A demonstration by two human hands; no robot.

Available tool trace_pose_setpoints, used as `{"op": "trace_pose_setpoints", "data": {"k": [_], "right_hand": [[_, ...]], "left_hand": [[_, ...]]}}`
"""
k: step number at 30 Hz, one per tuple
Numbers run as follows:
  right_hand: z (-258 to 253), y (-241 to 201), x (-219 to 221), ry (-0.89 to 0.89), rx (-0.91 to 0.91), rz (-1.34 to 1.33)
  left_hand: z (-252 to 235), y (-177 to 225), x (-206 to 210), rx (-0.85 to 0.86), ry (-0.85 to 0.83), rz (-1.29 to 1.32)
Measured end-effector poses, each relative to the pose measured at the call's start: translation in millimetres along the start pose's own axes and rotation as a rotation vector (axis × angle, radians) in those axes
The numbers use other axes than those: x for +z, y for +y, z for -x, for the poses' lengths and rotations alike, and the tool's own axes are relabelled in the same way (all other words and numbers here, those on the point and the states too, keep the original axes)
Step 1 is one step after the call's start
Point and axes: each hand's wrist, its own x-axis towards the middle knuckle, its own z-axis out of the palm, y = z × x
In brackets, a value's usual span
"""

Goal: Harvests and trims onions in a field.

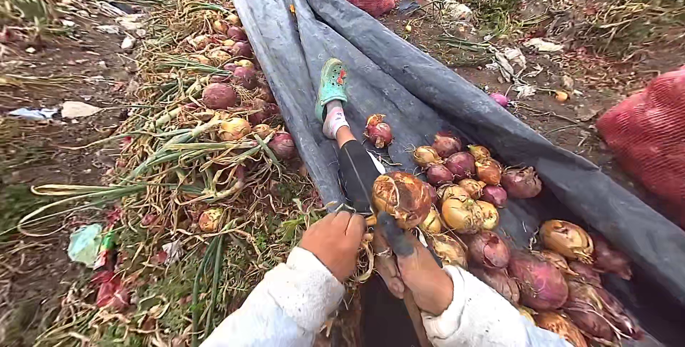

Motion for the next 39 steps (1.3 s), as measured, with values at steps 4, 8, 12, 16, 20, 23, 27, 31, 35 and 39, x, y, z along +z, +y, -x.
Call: {"op": "trace_pose_setpoints", "data": {"k": [4, 8, 12, 16, 20, 23, 27, 31, 35, 39], "right_hand": [[-4, -54, -35, 0.065, -0.443, 0.165], [-15, -43, -67, 0.009, -0.389, 0.182], [-22, 2, -62, -0.103, -0.187, 0.071], [-25, 19, -39, -0.189, -0.068, 0.077], [-10, 16, -15, -0.192, 0.024, 0.165], [-6, 22, -8, -0.22, 0.095, 0.204], [0, 24, 4, -0.2, 0.098, 0.294], [-7, 40, 3, -0.204, 0.109, 0.313], [-3, 45, 19, -0.193, 0.135, 0.29], [-1, 47, 5, -0.187, 0.142, 0.281]], "left_hand": [[-62, -38, -27, -0.147, -0.133, -0.019], [29, -92, -54, 0.132, -0.394, -0.18], [174, -174, -119, -0.374, -1.04, -0.395], [280, -213, -159, -1.521, -0.934, -0.39], [265, -138, -119, -1.124, -1.353, -0.095], [262, -59, -80, -0.657, -1.257, 0.273], [298, -21, -56, -0.472, -1.305, 0.411], [326, -51, -50, -0.316, -1.185, 0.41], [304, -87, -43, -0.228, -1.339, 0.371], [293, -133, -44, -0.403, -1.281, 0.137]]}}
